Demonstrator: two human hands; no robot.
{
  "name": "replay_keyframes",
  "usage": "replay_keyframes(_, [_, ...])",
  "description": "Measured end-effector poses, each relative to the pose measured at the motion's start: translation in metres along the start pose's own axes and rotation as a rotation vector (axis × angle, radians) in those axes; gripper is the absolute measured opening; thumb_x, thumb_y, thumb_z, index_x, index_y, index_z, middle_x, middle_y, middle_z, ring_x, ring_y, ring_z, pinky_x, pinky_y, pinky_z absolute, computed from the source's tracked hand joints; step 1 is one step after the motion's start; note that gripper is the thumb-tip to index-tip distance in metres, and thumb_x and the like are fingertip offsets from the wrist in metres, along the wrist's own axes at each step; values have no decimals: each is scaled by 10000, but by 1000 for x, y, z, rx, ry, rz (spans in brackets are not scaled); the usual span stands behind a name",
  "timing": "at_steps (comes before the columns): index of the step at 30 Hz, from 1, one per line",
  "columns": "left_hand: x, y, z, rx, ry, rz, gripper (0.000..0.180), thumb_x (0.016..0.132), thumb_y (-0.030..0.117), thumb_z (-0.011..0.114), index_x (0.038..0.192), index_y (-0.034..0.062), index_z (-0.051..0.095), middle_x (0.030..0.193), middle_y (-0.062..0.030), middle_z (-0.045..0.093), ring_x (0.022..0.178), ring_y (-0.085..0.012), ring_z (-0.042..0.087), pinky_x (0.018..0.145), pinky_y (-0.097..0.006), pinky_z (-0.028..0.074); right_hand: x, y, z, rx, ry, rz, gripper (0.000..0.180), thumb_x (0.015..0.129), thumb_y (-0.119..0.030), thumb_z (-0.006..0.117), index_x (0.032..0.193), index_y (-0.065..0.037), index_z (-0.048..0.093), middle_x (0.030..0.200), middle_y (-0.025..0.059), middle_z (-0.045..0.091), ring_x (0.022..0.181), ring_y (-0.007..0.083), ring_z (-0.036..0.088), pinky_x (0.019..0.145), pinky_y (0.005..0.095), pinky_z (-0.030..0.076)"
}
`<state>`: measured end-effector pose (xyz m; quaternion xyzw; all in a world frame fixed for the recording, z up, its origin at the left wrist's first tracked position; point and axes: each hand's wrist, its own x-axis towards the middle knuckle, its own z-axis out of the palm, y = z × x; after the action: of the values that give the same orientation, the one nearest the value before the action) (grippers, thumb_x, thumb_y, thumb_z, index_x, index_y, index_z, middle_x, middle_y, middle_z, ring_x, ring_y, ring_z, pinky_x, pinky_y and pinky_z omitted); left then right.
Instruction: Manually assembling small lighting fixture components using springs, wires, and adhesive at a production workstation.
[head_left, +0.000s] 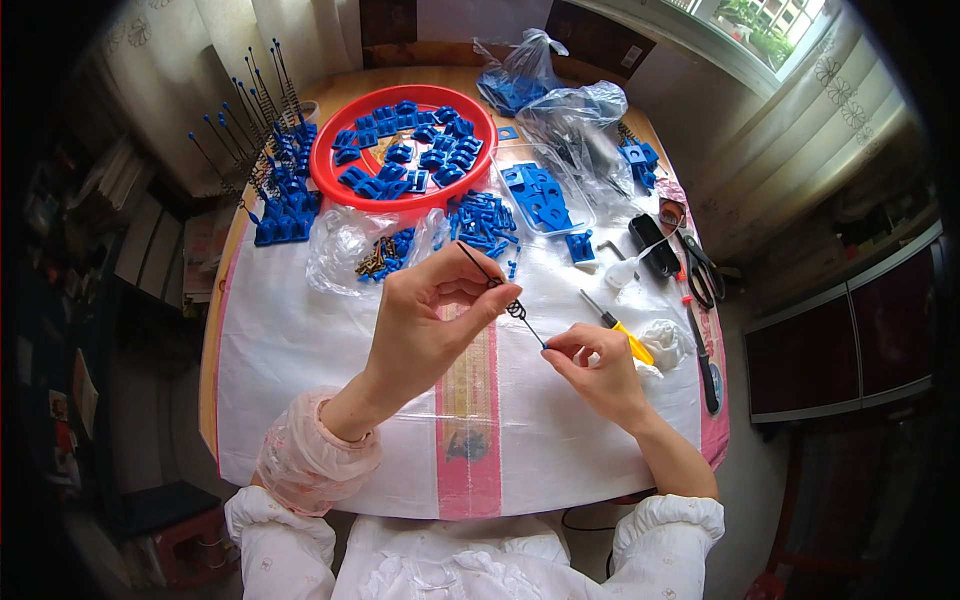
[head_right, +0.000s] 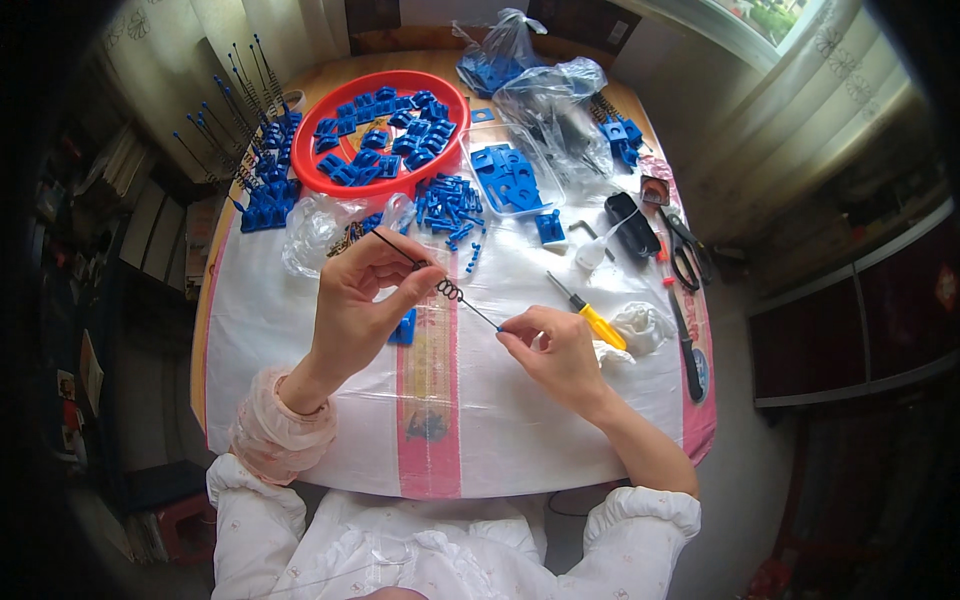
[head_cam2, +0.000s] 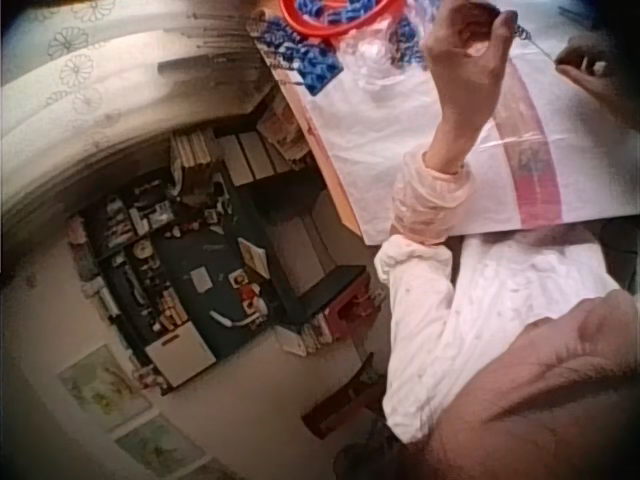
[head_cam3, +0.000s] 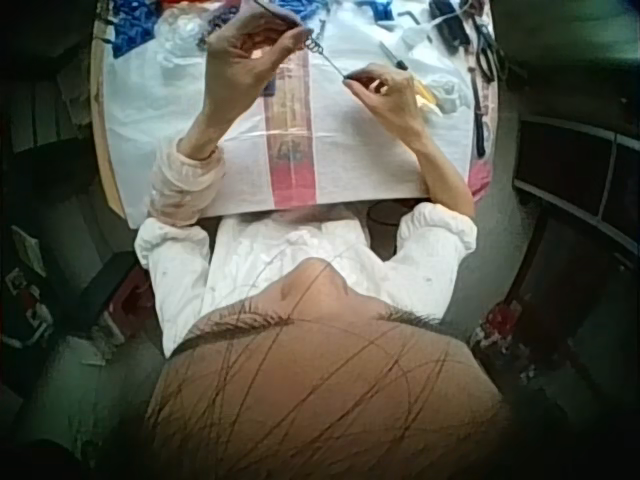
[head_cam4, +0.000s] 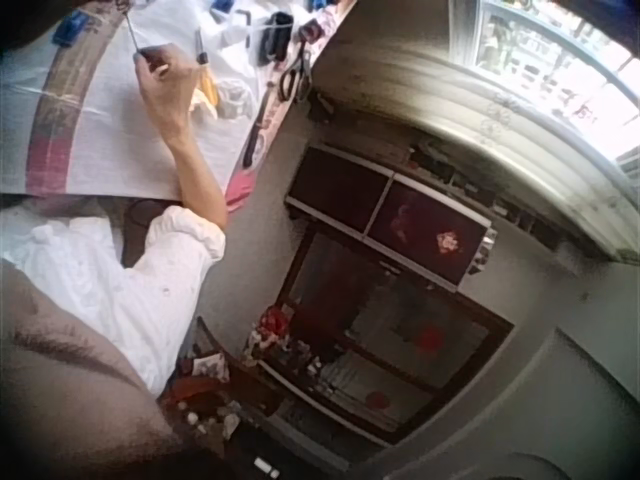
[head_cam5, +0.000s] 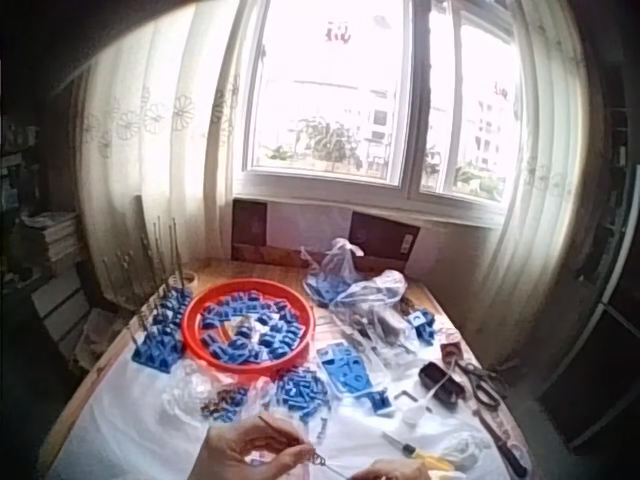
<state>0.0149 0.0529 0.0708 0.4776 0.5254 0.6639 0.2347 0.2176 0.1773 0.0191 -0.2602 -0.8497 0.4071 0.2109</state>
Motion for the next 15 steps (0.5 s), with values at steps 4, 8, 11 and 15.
replay_keyframes(4, [-3, 4, 3, 141, -62, 131, 132, 856, 36, 764, 922, -13, 660, 813, -67, 705, 742, -110, 710, 664, -233, 570, -2, 4, 8, 54, -70, 15, 79, 822, -84, 757, 886, -38, 754, 771, 43, 704, 606, 90, 599, 525, 243, 437])
replay_keyframes(8, [-9, 7, 7, 252, -132, 184, 144, 830, 10, 781, 925, -17, 677, 858, -76, 728, 756, -114, 718, 662, -218, 564, -6, 0, 18, 56, -124, 26, 90, 827, -90, 754, 900, -38, 751, 765, 46, 698, 602, 94, 597, 539, 241, 446])
replay_keyframes(11, [-11, 10, 11, 298, -129, 231, 153, 814, 24, 796, 904, -18, 679, 828, -78, 707, 713, -123, 703, 628, -235, 555, -6, 1, 23, 35, -131, -2, 96, 828, -94, 753, 904, -37, 747, 747, 56, 683, 599, 115, 604, 558, 255, 466])
replay_keyframes(15, [-12, 7, 13, 321, -153, 228, 170, 807, 47, 805, 910, -6, 681, 815, -82, 694, 687, -135, 691, 607, -250, 545, -5, 6, 29, -20, -115, -40, 104, 821, -95, 756, 903, -32, 741, 741, 72, 671, 617, 151, 634, 589, 288, 499])
